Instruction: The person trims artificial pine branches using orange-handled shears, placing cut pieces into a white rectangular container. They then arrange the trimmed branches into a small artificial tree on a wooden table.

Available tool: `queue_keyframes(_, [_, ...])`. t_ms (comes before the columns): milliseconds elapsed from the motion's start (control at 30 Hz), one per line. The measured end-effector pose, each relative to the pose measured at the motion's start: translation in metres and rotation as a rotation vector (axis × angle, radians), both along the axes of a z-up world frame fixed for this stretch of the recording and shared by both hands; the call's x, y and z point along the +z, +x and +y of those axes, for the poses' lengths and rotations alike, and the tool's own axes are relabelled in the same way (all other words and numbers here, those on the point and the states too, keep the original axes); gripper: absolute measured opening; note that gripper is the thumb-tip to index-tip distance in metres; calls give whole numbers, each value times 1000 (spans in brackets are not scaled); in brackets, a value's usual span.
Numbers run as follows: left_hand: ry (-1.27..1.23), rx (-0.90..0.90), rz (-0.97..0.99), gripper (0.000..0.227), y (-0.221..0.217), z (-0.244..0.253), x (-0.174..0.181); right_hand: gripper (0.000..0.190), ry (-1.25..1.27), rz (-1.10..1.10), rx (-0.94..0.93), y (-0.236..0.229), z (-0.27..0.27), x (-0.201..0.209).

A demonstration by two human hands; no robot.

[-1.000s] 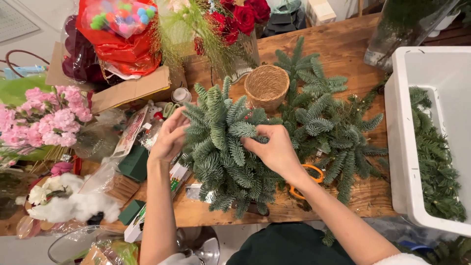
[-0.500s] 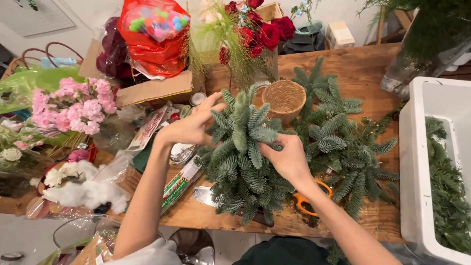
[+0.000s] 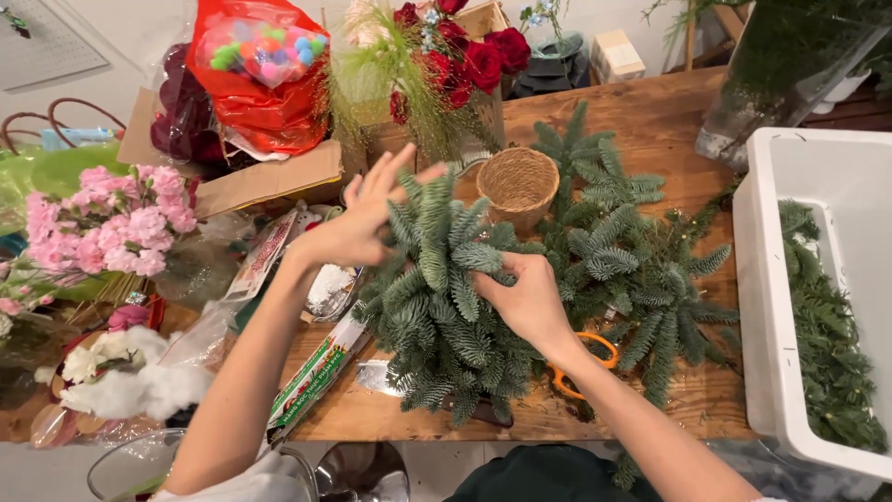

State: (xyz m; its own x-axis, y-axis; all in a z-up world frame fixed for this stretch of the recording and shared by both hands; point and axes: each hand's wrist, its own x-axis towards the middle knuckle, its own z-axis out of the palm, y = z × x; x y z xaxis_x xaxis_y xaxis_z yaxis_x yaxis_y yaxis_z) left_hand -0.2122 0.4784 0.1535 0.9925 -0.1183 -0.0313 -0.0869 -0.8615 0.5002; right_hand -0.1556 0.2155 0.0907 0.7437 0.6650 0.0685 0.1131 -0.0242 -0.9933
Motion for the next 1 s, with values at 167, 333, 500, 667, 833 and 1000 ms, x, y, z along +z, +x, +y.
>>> queue_keyframes(167, [-36, -46, 90, 112, 12, -7, 20, 21, 7, 22, -4, 0, -1, 4])
queue_keyframes(333, [-41, -220, 273, 84, 72, 194, -203, 33, -63, 10, -43, 13, -8, -8])
queue_keyframes(500, [-153, -328, 324, 78, 48, 57, -48, 58, -215, 85, -43, 1, -2, 5])
queue_keyframes(667, [-380, -426, 329, 49, 48, 43, -36, 52, -205, 86, -62, -5, 0, 0])
queue_keyframes(833, [-305, -696, 80, 26, 47, 42, -41, 67, -331, 169, -122, -17, 6, 8])
queue_keyframes(1000, [-457, -474, 290, 37, 48, 66, -66, 64, -310, 161, -122, -18, 12, 1])
